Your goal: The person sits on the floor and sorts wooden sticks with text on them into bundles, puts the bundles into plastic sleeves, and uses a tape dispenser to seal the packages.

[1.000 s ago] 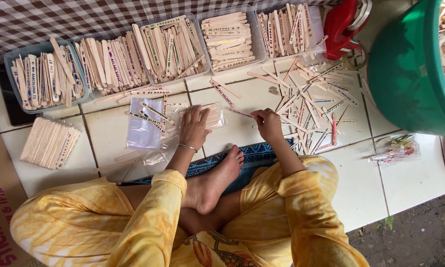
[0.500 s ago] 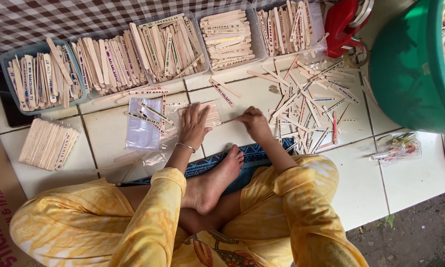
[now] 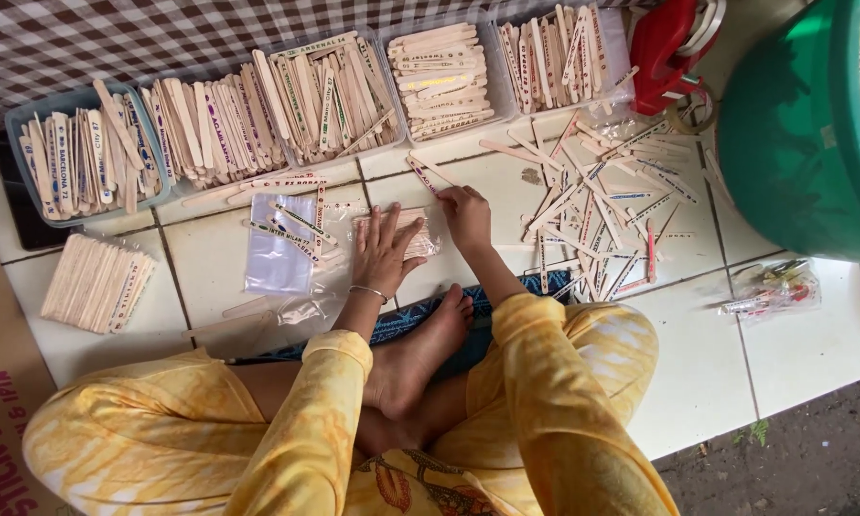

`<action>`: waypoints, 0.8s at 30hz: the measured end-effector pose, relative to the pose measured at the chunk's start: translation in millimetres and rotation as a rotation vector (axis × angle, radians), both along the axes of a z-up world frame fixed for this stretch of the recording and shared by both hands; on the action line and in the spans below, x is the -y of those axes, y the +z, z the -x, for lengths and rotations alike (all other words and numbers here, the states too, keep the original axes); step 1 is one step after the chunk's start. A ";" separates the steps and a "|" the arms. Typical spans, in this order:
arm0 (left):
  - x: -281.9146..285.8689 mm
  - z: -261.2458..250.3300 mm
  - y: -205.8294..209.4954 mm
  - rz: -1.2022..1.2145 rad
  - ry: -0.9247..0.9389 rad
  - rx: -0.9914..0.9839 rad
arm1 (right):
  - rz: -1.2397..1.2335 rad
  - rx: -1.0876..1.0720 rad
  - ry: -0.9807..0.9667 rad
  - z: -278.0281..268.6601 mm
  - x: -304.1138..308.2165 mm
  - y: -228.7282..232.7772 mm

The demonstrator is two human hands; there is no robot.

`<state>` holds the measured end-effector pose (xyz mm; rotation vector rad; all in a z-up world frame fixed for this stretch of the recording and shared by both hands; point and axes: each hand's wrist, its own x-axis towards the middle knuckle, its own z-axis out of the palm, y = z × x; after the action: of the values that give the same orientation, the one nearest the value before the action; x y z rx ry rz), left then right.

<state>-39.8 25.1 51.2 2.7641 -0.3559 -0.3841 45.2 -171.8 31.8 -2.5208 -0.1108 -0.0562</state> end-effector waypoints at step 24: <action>2.2 3.1 2.0 0.004 0.058 -0.006 | -0.796 -0.644 -0.131 -8.2 20.7 20.1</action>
<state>-42.9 22.9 53.2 2.7614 -0.2741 -0.3766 53.4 -192.5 51.9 -1.6462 0.2848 0.5465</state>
